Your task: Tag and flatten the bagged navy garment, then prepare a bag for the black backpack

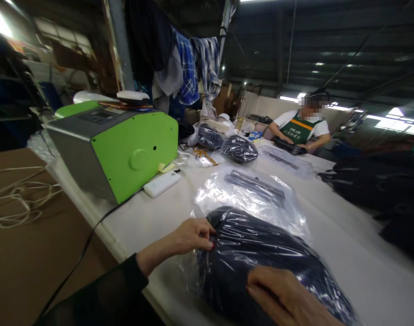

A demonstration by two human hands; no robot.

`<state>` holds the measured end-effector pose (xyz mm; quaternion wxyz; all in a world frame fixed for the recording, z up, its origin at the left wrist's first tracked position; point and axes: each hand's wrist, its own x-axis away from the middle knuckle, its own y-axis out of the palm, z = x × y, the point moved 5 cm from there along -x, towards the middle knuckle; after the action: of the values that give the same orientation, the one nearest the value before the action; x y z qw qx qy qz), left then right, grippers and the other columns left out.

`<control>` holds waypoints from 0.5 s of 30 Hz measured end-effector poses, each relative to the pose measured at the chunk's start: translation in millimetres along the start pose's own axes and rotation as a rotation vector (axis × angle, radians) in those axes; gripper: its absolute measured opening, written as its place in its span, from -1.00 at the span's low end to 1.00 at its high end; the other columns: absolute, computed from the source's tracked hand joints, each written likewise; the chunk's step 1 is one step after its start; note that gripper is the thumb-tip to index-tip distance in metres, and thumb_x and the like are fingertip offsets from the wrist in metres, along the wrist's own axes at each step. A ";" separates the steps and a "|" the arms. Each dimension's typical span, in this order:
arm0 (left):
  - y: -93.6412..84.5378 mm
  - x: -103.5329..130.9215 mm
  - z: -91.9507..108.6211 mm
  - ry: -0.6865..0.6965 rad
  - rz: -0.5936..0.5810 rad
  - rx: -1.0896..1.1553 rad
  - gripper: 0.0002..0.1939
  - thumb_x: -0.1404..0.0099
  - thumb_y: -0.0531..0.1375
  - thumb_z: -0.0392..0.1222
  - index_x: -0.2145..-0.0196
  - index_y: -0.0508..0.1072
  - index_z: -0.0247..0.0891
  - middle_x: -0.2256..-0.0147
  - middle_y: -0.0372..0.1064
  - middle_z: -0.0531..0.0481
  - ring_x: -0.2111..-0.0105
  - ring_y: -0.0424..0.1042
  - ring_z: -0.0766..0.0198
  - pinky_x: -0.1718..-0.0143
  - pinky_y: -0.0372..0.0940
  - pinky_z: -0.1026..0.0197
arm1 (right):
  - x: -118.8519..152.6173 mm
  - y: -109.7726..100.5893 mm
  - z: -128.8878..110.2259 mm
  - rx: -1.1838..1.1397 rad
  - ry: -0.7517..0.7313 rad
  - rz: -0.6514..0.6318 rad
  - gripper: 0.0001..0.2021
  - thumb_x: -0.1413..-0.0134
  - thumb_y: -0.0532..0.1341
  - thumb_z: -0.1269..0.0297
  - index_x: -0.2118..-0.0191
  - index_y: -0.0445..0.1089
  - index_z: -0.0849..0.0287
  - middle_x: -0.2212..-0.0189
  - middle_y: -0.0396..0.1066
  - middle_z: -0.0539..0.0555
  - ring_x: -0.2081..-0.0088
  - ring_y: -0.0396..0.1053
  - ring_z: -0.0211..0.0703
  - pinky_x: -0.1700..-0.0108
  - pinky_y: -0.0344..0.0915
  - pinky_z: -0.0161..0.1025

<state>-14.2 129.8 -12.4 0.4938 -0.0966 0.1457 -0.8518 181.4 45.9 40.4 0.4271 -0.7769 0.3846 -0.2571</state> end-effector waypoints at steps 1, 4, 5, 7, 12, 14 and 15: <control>-0.1 0.0 0.0 -0.003 0.006 0.003 -0.77 0.07 0.27 -0.25 0.72 0.28 -0.26 0.29 0.43 0.01 0.18 0.37 0.17 0.18 0.20 0.22 | -14.3 -1.8 -3.8 0.015 -0.029 -0.058 -0.74 -0.24 -0.01 0.23 0.43 0.30 0.09 0.50 0.36 -0.07 0.47 0.29 -0.28 0.40 0.19 -0.34; 0.2 0.8 0.4 -0.010 0.013 0.008 -0.79 0.07 0.28 -0.30 0.71 0.30 -0.27 0.27 0.43 0.02 0.19 0.38 0.18 0.18 0.20 0.23 | -43.2 -7.9 -9.8 0.091 -0.064 -0.095 -0.75 -0.23 -0.03 0.33 0.46 0.23 0.14 0.52 0.31 -0.06 0.48 0.24 -0.29 0.41 0.09 -0.32; 0.3 1.1 0.7 -0.012 0.012 0.009 -0.80 0.07 0.28 -0.30 0.71 0.31 -0.27 0.26 0.43 0.02 0.19 0.38 0.18 0.18 0.20 0.24 | -49.1 -8.5 -11.0 0.116 -0.070 -0.101 -0.77 -0.22 -0.01 0.35 0.46 0.23 0.15 0.51 0.32 -0.06 0.48 0.24 -0.28 0.40 0.08 -0.31; 0.4 1.5 1.2 -0.016 0.013 0.008 -0.80 0.07 0.28 -0.31 0.70 0.31 -0.27 0.26 0.43 0.02 0.19 0.38 0.18 0.18 0.19 0.24 | -58.0 -6.9 -12.2 0.172 -0.073 -0.125 -0.79 -0.20 0.01 0.38 0.46 0.23 0.16 0.51 0.33 -0.05 0.47 0.25 -0.27 0.39 0.06 -0.31; 0.6 1.9 0.3 -0.033 0.018 -0.001 -0.80 0.07 0.28 -0.32 0.70 0.31 -0.27 0.27 0.42 0.03 0.20 0.37 0.19 0.20 0.18 0.25 | -76.6 -0.6 -4.4 0.333 0.062 -0.125 -0.84 -0.16 0.08 0.39 0.42 0.34 0.16 0.46 0.42 0.02 0.38 0.35 -0.15 0.36 0.03 -0.25; 1.0 2.2 -0.9 -0.039 0.017 -0.003 -0.81 0.07 0.27 -0.33 0.70 0.31 -0.27 0.27 0.42 0.04 0.21 0.37 0.20 0.21 0.18 0.25 | -82.4 0.6 -0.4 0.330 0.121 -0.108 -0.86 -0.13 0.13 0.37 0.43 0.37 0.16 0.46 0.44 0.03 0.37 0.37 -0.11 0.37 0.03 -0.24; 1.3 2.2 -1.6 -0.040 0.016 -0.005 -0.81 0.07 0.27 -0.33 0.69 0.31 -0.27 0.28 0.42 0.04 0.21 0.37 0.20 0.21 0.18 0.25 | -84.7 1.1 0.9 0.315 0.141 -0.106 -0.87 -0.11 0.15 0.36 0.44 0.38 0.16 0.47 0.45 0.03 0.38 0.37 -0.11 0.38 0.03 -0.24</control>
<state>-14.7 127.5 -14.4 0.5032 -0.1137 0.1385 -0.8454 133.2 115.2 32.9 0.5013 -0.6996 0.3270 -0.3903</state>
